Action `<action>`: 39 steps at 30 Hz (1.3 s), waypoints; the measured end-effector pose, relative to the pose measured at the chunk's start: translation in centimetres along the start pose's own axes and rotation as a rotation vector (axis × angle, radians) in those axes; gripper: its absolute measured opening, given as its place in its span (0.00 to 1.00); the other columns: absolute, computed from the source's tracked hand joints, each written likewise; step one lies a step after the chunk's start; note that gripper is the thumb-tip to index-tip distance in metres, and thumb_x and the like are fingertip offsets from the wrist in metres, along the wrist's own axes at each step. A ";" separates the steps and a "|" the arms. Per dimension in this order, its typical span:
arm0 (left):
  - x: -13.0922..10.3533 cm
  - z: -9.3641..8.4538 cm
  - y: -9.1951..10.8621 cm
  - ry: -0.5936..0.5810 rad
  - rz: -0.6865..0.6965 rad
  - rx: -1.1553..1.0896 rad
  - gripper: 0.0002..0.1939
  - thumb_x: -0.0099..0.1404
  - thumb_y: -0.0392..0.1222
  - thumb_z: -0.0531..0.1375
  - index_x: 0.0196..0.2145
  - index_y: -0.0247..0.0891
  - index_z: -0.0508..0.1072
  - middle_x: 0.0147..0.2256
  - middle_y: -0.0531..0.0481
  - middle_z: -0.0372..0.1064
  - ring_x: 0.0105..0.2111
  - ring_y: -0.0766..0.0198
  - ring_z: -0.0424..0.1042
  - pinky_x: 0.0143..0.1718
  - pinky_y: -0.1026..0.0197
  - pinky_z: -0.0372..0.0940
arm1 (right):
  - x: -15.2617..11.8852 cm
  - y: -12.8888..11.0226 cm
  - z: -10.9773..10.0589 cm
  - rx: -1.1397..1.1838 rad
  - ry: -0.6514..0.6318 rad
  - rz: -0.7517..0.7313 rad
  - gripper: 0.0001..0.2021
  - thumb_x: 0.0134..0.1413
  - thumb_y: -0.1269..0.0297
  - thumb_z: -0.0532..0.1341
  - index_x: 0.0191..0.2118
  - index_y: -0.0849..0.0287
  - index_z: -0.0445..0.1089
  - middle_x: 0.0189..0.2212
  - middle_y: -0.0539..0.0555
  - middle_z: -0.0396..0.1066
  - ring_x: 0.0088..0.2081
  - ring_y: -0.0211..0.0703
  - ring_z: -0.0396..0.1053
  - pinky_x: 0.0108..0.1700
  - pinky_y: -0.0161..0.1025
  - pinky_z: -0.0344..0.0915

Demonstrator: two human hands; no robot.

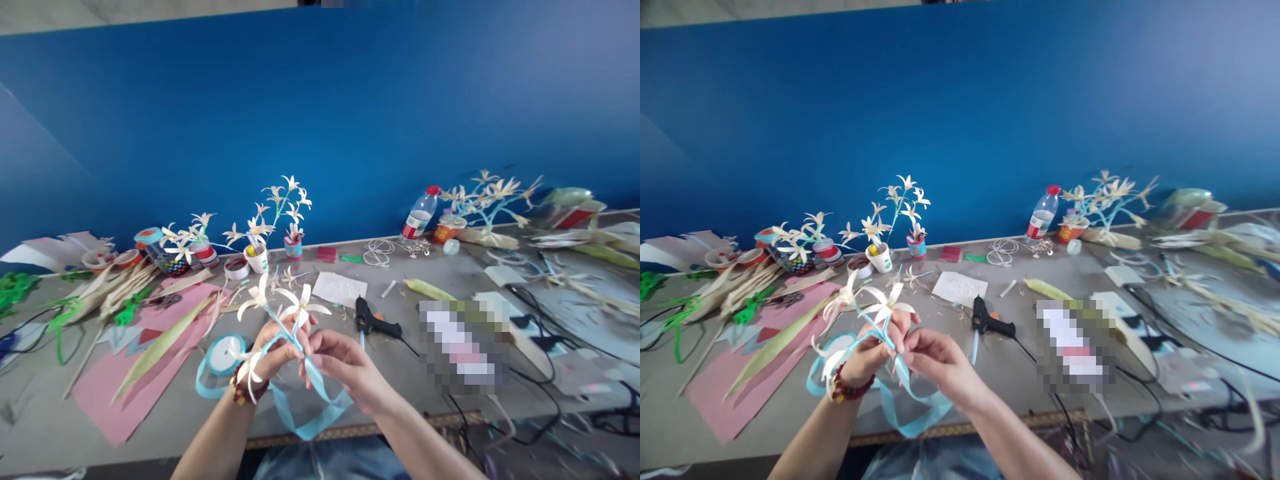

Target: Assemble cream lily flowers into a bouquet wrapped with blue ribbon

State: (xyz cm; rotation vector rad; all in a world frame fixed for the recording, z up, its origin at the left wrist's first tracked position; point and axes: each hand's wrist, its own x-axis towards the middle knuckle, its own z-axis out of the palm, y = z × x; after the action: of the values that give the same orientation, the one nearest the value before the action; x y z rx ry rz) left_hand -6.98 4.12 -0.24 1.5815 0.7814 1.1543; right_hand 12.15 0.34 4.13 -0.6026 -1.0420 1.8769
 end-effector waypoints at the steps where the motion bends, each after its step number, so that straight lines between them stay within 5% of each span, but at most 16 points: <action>1: -0.1 0.0 -0.1 -0.018 0.006 -0.025 0.20 0.60 0.60 0.63 0.26 0.40 0.79 0.26 0.44 0.69 0.37 0.47 0.72 0.34 0.51 0.67 | 0.0 0.1 -0.1 0.006 0.007 0.002 0.16 0.50 0.54 0.72 0.33 0.61 0.71 0.27 0.51 0.74 0.28 0.38 0.72 0.35 0.35 0.67; 12: 1.4 0.6 4.3 -0.131 0.049 0.044 0.13 0.65 0.50 0.62 0.30 0.42 0.82 0.32 0.42 0.75 0.41 0.48 0.72 0.47 0.47 0.65 | 0.4 0.5 -0.7 0.017 0.049 -0.040 0.16 0.48 0.56 0.74 0.30 0.61 0.71 0.24 0.48 0.69 0.26 0.34 0.67 0.33 0.32 0.63; 27: 1.9 0.0 4.5 -0.148 -0.013 0.194 0.12 0.68 0.47 0.60 0.33 0.40 0.81 0.37 0.45 0.78 0.38 0.57 0.75 0.41 0.57 0.67 | 0.3 1.9 -1.4 -0.350 0.167 -0.204 0.14 0.60 0.52 0.64 0.34 0.58 0.69 0.25 0.50 0.69 0.26 0.38 0.66 0.29 0.34 0.61; 30: 1.9 -0.2 4.3 -0.096 0.057 0.242 0.10 0.68 0.45 0.61 0.33 0.42 0.82 0.36 0.45 0.78 0.38 0.54 0.74 0.42 0.55 0.67 | -0.1 1.4 -1.2 -0.491 0.211 -0.364 0.13 0.63 0.52 0.60 0.42 0.57 0.69 0.37 0.56 0.72 0.39 0.46 0.71 0.40 0.40 0.67; 33: 1.9 -0.1 4.7 -0.026 0.125 0.241 0.09 0.66 0.42 0.63 0.31 0.40 0.82 0.35 0.42 0.78 0.38 0.51 0.74 0.41 0.51 0.67 | -0.6 1.2 -0.8 -0.796 0.293 -0.615 0.17 0.56 0.55 0.66 0.47 0.56 0.67 0.46 0.59 0.69 0.49 0.52 0.69 0.51 0.45 0.66; 39: 1.8 0.2 5.3 -0.034 0.109 0.239 0.06 0.64 0.41 0.64 0.32 0.39 0.81 0.35 0.44 0.77 0.35 0.54 0.73 0.39 0.54 0.67 | -0.7 1.4 -0.1 -1.202 0.327 -0.829 0.11 0.58 0.76 0.59 0.45 0.55 0.66 0.34 0.55 0.72 0.35 0.45 0.72 0.38 0.40 0.68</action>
State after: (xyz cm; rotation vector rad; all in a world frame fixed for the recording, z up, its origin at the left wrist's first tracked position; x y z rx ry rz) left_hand -6.48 4.09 5.30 1.8561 0.8441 1.1410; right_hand 11.93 -0.60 2.92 -0.8866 -1.7765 0.2918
